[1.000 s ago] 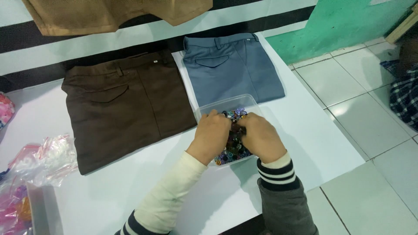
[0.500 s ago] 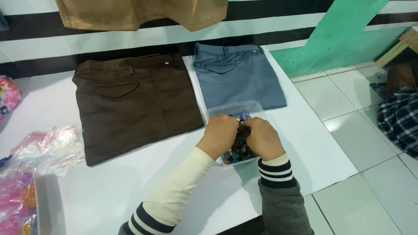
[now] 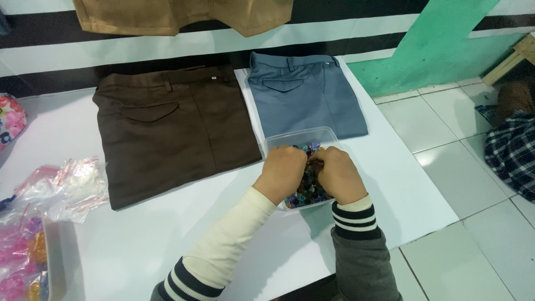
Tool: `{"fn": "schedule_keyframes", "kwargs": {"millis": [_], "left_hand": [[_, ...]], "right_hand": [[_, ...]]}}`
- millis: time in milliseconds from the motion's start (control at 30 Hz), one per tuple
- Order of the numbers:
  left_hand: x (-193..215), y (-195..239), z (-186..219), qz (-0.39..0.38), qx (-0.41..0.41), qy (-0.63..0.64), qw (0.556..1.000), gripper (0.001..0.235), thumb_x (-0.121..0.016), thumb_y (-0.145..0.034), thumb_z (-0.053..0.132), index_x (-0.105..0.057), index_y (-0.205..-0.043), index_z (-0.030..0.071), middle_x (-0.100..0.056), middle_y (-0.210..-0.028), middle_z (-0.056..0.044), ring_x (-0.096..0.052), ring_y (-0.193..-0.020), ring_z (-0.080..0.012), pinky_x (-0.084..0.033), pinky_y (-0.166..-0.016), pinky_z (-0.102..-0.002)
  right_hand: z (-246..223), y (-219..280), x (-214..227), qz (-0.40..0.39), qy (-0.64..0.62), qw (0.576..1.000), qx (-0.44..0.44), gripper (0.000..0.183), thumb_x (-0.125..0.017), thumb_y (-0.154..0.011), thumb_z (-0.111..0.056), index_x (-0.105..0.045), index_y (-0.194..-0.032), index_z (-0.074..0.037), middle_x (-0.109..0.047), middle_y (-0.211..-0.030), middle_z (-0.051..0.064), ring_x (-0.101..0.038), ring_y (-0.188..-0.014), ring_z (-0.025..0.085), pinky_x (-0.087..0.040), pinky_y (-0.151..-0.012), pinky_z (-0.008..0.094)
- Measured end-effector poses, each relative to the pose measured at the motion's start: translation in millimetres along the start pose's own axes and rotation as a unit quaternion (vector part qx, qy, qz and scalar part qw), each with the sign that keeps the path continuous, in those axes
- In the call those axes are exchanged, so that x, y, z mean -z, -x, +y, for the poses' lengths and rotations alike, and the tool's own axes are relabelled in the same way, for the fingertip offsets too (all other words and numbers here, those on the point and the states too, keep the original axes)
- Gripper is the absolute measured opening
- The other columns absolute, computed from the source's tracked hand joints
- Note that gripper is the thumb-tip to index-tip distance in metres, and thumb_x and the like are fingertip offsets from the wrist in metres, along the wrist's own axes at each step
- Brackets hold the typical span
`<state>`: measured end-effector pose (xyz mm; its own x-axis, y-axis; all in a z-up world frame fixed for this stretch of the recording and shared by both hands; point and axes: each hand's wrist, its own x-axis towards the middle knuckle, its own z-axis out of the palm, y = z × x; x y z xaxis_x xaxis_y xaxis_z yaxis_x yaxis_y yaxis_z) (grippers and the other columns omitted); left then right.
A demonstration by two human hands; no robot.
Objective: The person sorts colorful buttons from a clear plastic container onto a white table, then places several pink buttons into a small ziplock bag and seals it. The person continues to sort buttons from the container throughout the clip.
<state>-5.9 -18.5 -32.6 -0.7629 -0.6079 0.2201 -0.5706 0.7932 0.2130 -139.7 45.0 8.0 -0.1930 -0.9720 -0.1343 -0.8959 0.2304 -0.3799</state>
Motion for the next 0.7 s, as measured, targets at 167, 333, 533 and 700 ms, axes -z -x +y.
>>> {"fn": "schedule_keyframes", "kwargs": {"millis": [167, 333, 533, 700], "left_hand": [[-3.1, -3.8, -3.6, 0.003, 0.005, 0.02, 1.0, 0.022, -0.069, -0.081, -0.007, -0.068, -0.061, 0.002, -0.06, -0.053, -0.013, -0.058, -0.057, -0.0215, -0.05, -0.062, -0.03], [3.5, -2.6, -3.7, 0.029, -0.025, 0.082, 0.996, 0.021, -0.067, -0.081, -0.009, -0.064, -0.062, -0.002, -0.059, -0.053, -0.015, -0.057, -0.054, -0.0182, -0.051, -0.054, -0.027], [31.4, 1.9, -3.4, 0.087, -0.028, 0.153, 0.984, 0.01, -0.066, -0.079, -0.009, -0.065, -0.07, -0.005, -0.062, -0.058, -0.018, -0.062, -0.056, -0.0252, -0.053, -0.054, -0.032], [34.3, 26.8, -15.5, 0.226, -0.04, 0.152, 0.961, 0.014, -0.073, -0.073, -0.005, -0.067, -0.082, 0.003, -0.061, -0.067, -0.011, -0.063, -0.067, -0.0285, -0.053, -0.063, -0.036]], "right_hand": [[-3.1, 1.7, 1.2, 0.007, -0.018, 1.0, 0.023, 0.039, -0.055, -0.087, 0.01, -0.073, -0.121, 0.0, -0.069, -0.106, 0.026, -0.07, -0.105, 0.041, -0.059, -0.088, 0.043], [10.4, -5.6, -13.0, 0.012, 0.007, 0.999, 0.05, 0.031, -0.055, -0.084, 0.007, -0.075, -0.107, 0.004, -0.065, -0.091, 0.022, -0.071, -0.092, 0.035, -0.059, -0.08, 0.037], [7.6, -2.1, -9.3, 0.119, -0.118, 0.978, 0.123, 0.017, -0.065, -0.084, 0.0, -0.076, -0.096, 0.004, -0.06, -0.078, 0.019, -0.068, -0.08, 0.038, -0.055, -0.068, 0.04], [-23.4, 12.0, -3.8, 0.264, -0.192, 0.909, 0.258, 0.019, -0.066, -0.086, 0.008, -0.073, -0.103, 0.003, -0.064, -0.081, 0.016, -0.068, -0.072, 0.027, -0.053, -0.051, 0.031]]}}
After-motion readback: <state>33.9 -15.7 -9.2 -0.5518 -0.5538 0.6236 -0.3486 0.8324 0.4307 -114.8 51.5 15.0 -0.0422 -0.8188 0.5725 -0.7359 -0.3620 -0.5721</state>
